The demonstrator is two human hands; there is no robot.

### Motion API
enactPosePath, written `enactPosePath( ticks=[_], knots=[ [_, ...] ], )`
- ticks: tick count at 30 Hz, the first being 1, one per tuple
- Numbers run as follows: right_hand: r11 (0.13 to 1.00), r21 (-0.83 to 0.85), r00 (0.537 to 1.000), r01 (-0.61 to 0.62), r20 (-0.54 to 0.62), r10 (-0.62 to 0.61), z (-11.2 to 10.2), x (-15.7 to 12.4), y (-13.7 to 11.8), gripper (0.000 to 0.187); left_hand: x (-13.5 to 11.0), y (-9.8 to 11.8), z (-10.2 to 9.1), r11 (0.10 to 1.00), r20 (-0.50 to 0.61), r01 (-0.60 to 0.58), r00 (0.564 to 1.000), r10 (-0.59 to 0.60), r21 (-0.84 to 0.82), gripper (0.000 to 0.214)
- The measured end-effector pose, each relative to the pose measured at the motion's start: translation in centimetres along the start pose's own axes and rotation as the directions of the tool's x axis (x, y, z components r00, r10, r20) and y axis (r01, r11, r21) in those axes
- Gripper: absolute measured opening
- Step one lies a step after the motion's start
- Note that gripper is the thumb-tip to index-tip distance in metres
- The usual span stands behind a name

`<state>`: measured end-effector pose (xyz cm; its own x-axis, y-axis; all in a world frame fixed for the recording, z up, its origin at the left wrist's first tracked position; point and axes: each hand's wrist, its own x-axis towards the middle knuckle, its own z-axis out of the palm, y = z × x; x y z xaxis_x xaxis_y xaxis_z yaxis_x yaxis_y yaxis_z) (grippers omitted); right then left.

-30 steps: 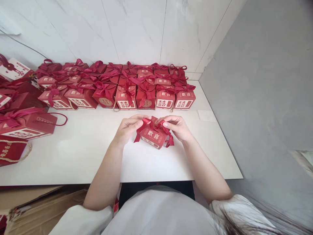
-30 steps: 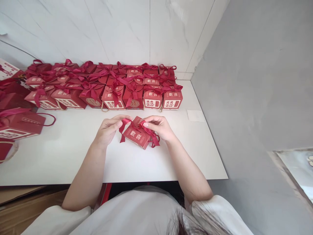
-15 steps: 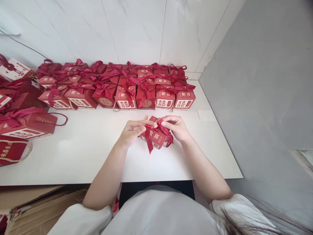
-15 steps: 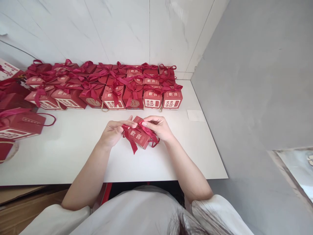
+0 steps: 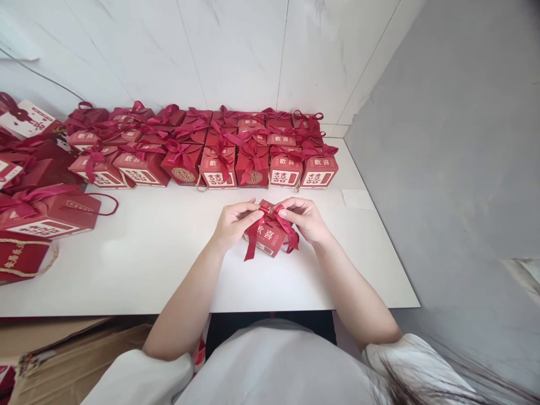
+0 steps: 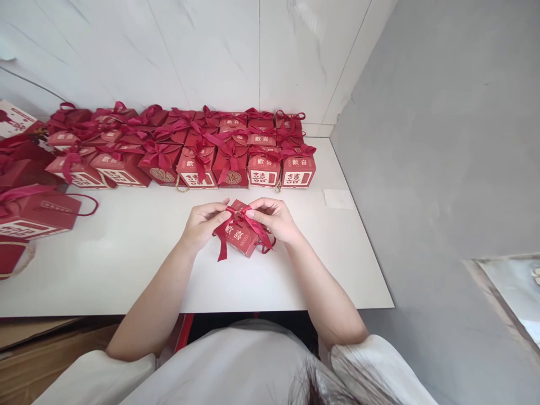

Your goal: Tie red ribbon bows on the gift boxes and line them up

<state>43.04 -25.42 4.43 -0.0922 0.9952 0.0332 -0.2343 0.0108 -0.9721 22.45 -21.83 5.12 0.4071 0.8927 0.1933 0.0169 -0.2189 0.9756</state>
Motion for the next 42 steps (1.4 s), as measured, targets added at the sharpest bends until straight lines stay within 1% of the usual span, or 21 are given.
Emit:
enactPosePath(
  ticks=[3,5,7,9,12,15,17,19,20,22,24,26,28,30,31,33,35,36,38,39,42],
  knots=[
    [0.999,0.043,1.0,0.011,0.026,-0.012,-0.1,0.0,0.0,0.025,0.0,0.4,0.0,0.996,-0.005,-0.017,1.0,0.017,0.09,0.023],
    [0.997,0.074,0.999,0.037,0.006,-0.037,0.1,0.1,0.2,0.023,-0.1,0.6,0.1,0.993,-0.016,-0.029,0.999,0.031,0.114,0.022],
    [0.995,0.075,0.998,0.064,-0.015,-0.063,0.2,0.2,0.3,0.021,-0.3,0.8,0.4,0.994,-0.015,-0.038,0.999,0.04,0.104,0.02],
    [0.995,0.058,0.997,0.077,-0.001,-0.077,0.3,0.3,0.4,0.019,-0.4,0.9,0.8,0.999,0.004,-0.026,1.0,0.026,0.041,0.018],
    [0.996,0.034,0.995,0.088,0.053,-0.09,0.1,0.2,0.1,0.017,-0.6,1.0,1.1,0.996,0.035,0.013,0.999,-0.01,-0.09,0.016],
    [0.993,-0.01,0.986,0.117,0.124,-0.115,-0.5,0.0,-0.7,0.021,-0.5,1.1,0.4,0.983,0.062,0.01,0.998,0.001,-0.183,0.014],
    [0.986,-0.09,0.971,0.143,0.207,-0.122,-0.9,-0.2,-1.4,0.025,-0.4,1.3,-0.5,0.984,0.122,-0.002,0.992,0.024,-0.178,0.017],
    [0.969,-0.176,0.949,0.174,0.294,-0.117,-1.2,-0.3,-2.0,0.024,-0.3,1.5,-1.3,0.991,0.19,-0.004,0.981,0.03,-0.133,0.025],
    [0.961,-0.204,0.939,0.185,0.326,-0.111,-1.3,-0.4,-2.2,0.024,-0.2,1.6,-1.6,0.994,0.214,-0.003,0.977,0.025,-0.105,0.029],
    [0.957,-0.218,0.928,0.19,0.359,-0.103,-1.4,-0.5,-2.4,0.03,-0.2,1.8,-2.0,0.999,0.229,0.008,0.973,0.004,-0.051,0.037],
    [0.96,-0.213,0.93,0.183,0.354,-0.099,-1.3,-0.5,-2.4,0.039,-0.3,2.0,-2.1,0.999,0.22,0.037,0.975,-0.035,-0.004,0.039],
    [0.955,-0.234,0.939,0.184,0.329,-0.1,-1.2,-0.4,-2.4,0.043,-0.3,2.1,-2.2,0.997,0.216,0.067,0.974,-0.072,0.027,0.039],
    [0.944,-0.278,0.951,0.176,0.297,-0.089,-1.4,-0.4,-2.5,0.036,-0.4,2.3,-2.4,0.995,0.238,0.08,0.967,-0.09,0.051,0.044],
    [0.937,-0.308,0.955,0.165,0.287,-0.074,-1.7,-0.5,-2.6,0.026,-0.4,2.6,-2.6,0.994,0.281,0.055,0.956,-0.08,0.098,0.05],
    [0.936,-0.312,0.954,0.162,0.294,-0.067,-1.9,-0.5,-2.7,0.022,-0.5,2.8,-2.7,0.99,0.299,0.029,0.952,-0.071,0.141,0.049],
    [0.937,-0.311,0.945,0.159,0.321,-0.054,-2.3,-0.5,-2.9,0.023,-0.6,3.3,-2.8,0.968,0.321,-0.025,0.945,-0.059,0.251,0.041],
    [0.937,-0.316,0.943,0.149,0.33,-0.039,-2.4,-0.5,-3.0,0.029,-0.8,3.8,-2.9,0.937,0.331,-0.044,0.94,-0.078,0.348,0.029],
    [0.937,-0.321,0.947,0.137,0.319,-0.029,-2.4,-0.5,-3.0,0.032,-0.9,4.1,-2.9,0.928,0.338,-0.044,0.937,-0.091,0.371,0.025],
    [0.935,-0.334,0.958,0.12,0.285,-0.021,-2.3,-0.4,-2.9,0.032,-1.0,4.3,-3.0,0.933,0.36,-0.032,0.927,-0.107,0.358,0.022],
    [0.933,-0.338,0.962,0.121,0.273,-0.026,-2.2,-0.4,-2.8,0.029,-1.0,4.3,-3.0,0.947,0.367,-0.019,0.924,-0.106,0.322,0.022],
    [0.936,-0.325,0.96,0.135,0.277,-0.042,-2.1,-0.3,-2.5,0.021,-1.0,3.8,-3.0,0.992,0.337,0.06,0.937,-0.094,0.108,0.026]
  ],
)
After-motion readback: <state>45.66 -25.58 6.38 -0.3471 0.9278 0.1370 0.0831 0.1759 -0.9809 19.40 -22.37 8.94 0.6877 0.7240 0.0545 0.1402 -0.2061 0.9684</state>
